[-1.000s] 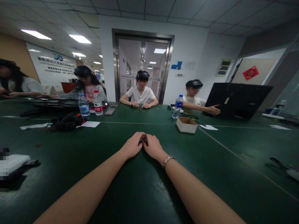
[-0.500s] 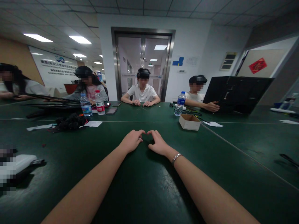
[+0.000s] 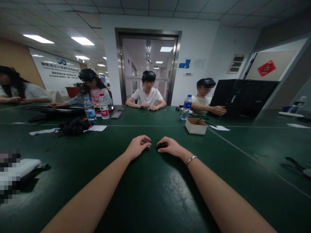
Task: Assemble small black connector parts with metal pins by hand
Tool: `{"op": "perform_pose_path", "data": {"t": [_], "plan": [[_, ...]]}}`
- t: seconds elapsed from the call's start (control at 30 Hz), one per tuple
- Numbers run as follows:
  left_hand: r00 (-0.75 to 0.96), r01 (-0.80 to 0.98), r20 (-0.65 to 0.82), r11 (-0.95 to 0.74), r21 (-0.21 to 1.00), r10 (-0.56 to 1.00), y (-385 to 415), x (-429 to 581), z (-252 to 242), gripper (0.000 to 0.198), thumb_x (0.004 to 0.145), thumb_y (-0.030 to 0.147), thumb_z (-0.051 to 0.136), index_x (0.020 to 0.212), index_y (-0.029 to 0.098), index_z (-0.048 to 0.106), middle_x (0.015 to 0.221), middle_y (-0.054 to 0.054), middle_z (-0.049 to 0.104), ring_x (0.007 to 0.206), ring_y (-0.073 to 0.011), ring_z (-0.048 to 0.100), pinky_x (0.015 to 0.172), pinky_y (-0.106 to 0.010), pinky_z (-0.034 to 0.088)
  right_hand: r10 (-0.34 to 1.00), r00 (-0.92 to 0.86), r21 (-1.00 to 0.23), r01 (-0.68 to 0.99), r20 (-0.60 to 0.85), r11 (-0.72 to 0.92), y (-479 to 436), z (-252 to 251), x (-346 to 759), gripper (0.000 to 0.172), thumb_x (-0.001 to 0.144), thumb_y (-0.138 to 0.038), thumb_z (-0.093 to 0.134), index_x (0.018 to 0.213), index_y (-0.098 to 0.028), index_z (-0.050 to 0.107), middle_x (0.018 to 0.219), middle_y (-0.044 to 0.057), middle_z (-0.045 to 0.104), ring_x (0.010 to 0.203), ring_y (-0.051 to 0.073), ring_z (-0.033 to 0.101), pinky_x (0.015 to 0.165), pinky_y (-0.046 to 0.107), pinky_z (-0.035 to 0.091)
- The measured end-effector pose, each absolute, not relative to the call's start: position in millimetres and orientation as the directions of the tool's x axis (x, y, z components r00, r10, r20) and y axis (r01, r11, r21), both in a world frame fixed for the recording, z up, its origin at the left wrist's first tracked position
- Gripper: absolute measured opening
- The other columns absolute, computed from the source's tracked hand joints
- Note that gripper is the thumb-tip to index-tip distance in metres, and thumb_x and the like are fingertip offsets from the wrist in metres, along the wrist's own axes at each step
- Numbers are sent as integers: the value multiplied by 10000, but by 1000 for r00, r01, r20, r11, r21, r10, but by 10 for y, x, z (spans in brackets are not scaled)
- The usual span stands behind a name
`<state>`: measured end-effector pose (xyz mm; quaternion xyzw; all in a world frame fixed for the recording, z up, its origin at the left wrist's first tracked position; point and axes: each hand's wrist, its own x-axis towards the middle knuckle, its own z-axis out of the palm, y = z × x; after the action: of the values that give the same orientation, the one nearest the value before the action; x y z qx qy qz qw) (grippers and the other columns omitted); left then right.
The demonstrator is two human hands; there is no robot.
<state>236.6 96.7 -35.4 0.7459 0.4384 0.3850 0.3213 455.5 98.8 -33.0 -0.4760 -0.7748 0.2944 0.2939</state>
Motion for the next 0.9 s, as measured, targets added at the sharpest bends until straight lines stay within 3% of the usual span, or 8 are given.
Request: {"op": "perform_pose_path", "data": {"t": [0.17, 0.3, 0.47, 0.9], "plan": [[245, 192, 253, -303, 933, 936, 1045, 2339, -383, 272, 701, 294, 703, 922, 156, 624, 918, -65, 672, 823, -180, 660, 809, -360, 523, 918, -301, -740, 550, 258, 388, 948, -359, 4434, 235, 739, -279, 675, 953, -182, 669, 903, 22, 650, 818, 144, 594, 787, 301, 479], [207, 108, 254, -280, 954, 945, 1072, 2305, -371, 307, 657, 260, 746, 914, 140, 629, 947, -76, 671, 857, -182, 660, 889, -401, 502, 847, -380, -572, 625, 372, 531, 884, -342, 4316, 243, 785, -239, 637, 1025, -201, 655, 939, 29, 629, 864, 149, 568, 808, 300, 445], [254, 75, 240, -266, 961, 937, 1051, 2319, -358, 313, 632, 256, 766, 891, 133, 641, 951, -78, 684, 905, -188, 656, 953, -414, 472, 827, -406, -409, 729, 389, 549, 852, -333, 4270, 211, 784, -323, 662, 936, -180, 687, 844, 34, 539, 786, 149, 512, 717, 278, 413], [317, 128, 221, -272, 954, 923, 1001, 2365, -329, 271, 652, 259, 743, 875, 141, 646, 900, -58, 687, 861, -186, 659, 885, -383, 499, 809, -413, -427, 696, 419, 577, 863, -367, 4270, 194, 766, -279, 676, 930, -186, 632, 871, 22, 525, 809, 146, 507, 720, 270, 400]]}}
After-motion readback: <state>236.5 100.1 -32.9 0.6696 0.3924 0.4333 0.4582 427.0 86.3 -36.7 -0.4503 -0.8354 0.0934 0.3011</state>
